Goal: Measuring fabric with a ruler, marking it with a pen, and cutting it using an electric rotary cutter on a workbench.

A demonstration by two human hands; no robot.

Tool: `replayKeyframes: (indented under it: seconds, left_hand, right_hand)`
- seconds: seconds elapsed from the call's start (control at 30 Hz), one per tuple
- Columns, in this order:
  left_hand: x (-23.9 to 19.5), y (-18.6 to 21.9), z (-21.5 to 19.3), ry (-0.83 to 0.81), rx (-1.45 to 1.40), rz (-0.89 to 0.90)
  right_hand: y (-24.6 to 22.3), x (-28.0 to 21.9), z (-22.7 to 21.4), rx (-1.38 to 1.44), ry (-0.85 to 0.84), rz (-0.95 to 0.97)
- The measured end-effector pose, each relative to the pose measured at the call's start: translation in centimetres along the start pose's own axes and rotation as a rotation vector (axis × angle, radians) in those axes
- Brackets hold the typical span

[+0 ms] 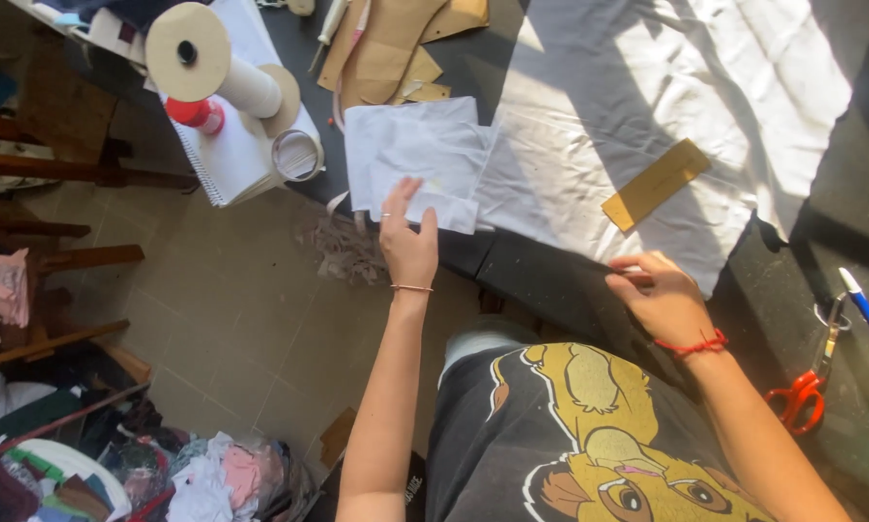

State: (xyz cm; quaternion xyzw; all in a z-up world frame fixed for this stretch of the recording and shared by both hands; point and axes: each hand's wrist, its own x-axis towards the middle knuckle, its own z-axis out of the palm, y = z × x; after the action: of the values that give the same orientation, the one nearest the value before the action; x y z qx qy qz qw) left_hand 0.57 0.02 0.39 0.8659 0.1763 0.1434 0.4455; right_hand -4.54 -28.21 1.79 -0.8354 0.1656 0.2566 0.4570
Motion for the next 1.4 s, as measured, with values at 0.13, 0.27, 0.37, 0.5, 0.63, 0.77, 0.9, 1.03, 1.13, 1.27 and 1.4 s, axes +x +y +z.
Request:
replayKeyframes:
  seconds: [0.13,0.27,0.37,0.5,0.63,0.77,0.9,1.03,1.13,1.27,1.4]
  left_hand:
    - [-1.8,1.2,3.8,-0.339,0.082,0.105]
    - [-0.8,0.1,7.6,-0.353,0.269,0.180]
    - [0.4,0.7,8.1,-0.367,0.360,0.099]
    - [2.1,1.2,7.5,-0.507,0.385,-0.068]
    - [3.4,4.2,6.5,-0.776,0.561,-0.262]
    - [3.8,5.6,6.0,-0.916,0.598,-0.313]
    - [4.3,7.4,5.3,-0.979,0.548,-0.386]
    - [4.7,7.9,4.5,-1.016,0.424,-0.353]
    - [4.7,7.0,4.4,-1.031,0.198,-0.306]
    - [4.7,8.1,2.9,-1.186,-0.106,-0.345]
    - [7.8,12.5,-0.6,-1.605,-0.015,-0.476]
  right_hand:
    - [2.8,4.5,-0.4,-0.460,0.344,-0.525]
    - [3.9,9.9,-0.7,-0.877,0.400,-0.915]
    - [3.4,10.2,-1.6,-1.018,0.387,-0.747]
    - [2.3,7.9,-4.2,-0.997,0.364,-0.497]
    - [5.3,5.9,-10.8,-0.767,0.612,-0.165]
    - [14.2,6.3,-15.7,-0.501,0.841,-0.080]
    - [5.4,1.9,-11.3,-0.492,0.941,-0.158]
    - [5.4,0.8,-5.6,-0.700,0.550,-0.597]
    - [5.3,1.2,-5.1,-0.696,0.572,-0.729]
    - [5.6,0.8,-6.7,-0.337,0.420,-0.676]
    - [4.1,-0.6,-12.0,-0.236,-0.044,-0.128]
